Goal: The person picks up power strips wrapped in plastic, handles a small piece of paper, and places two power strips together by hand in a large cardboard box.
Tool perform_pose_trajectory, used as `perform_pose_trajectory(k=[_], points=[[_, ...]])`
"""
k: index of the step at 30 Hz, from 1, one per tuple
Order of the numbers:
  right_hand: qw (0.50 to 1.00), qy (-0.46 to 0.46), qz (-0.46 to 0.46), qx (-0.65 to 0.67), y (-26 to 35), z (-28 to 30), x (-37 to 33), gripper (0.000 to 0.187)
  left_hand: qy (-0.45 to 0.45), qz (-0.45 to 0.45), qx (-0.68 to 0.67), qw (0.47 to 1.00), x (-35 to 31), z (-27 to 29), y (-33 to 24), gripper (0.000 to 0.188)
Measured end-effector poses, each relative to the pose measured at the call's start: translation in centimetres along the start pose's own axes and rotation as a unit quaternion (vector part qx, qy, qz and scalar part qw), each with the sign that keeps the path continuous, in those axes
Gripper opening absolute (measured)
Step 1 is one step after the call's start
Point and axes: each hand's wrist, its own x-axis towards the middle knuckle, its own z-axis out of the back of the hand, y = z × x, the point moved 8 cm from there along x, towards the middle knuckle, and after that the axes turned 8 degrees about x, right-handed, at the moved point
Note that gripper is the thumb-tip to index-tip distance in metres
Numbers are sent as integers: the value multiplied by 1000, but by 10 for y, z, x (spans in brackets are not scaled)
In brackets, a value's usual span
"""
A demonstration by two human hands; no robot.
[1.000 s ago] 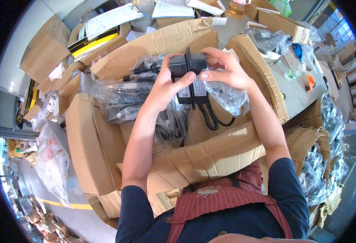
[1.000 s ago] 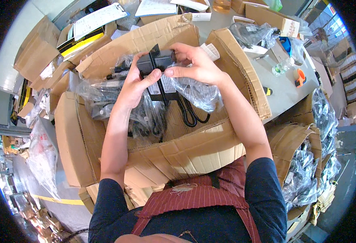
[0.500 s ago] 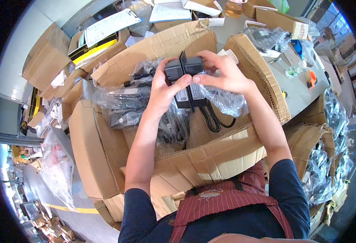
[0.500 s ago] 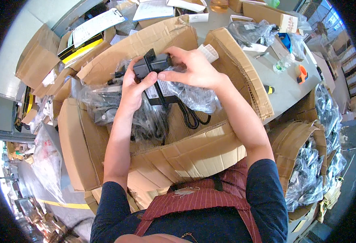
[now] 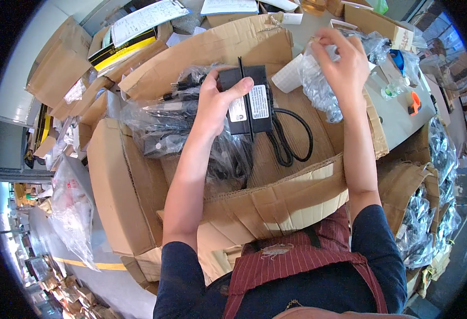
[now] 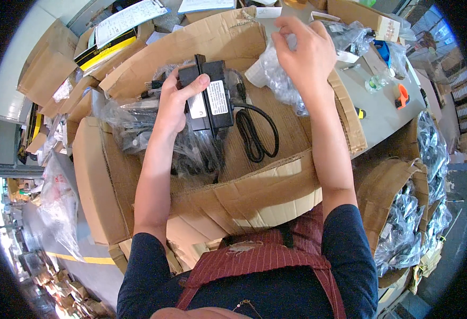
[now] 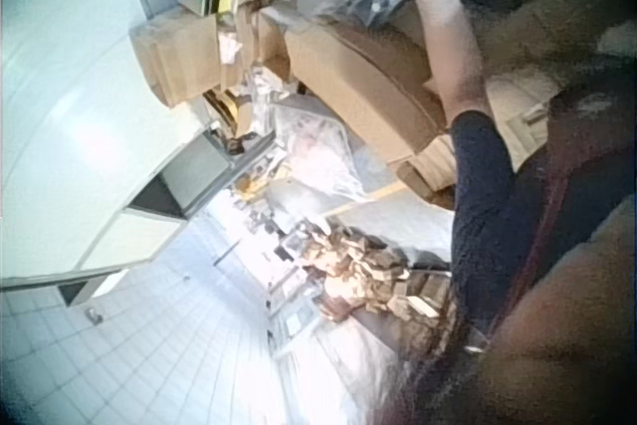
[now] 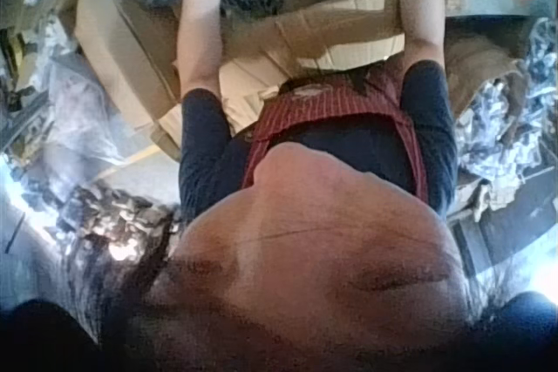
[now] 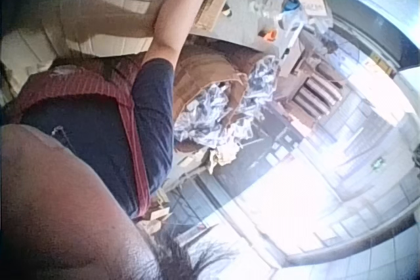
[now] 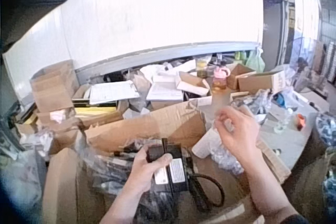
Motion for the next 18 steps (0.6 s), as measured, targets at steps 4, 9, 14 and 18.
perform_pose_trajectory(k=[4, 9, 14, 18], points=[[929, 141, -196, 282, -47, -40, -17, 24, 8, 6, 10, 1000, 2, 1, 2, 54], [935, 159, -146, 283, -38, -38, -13, 24, 25, 19, -3, 1000, 0, 0, 2, 48], [931, 234, 124, 253, 50, -42, -20, 89, 14, 44, -20, 999, 1, -2, 12, 59], [884, 376, 136, 244, 89, -75, -60, 129, 12, 37, -64, 997, 5, 1, 17, 54]])
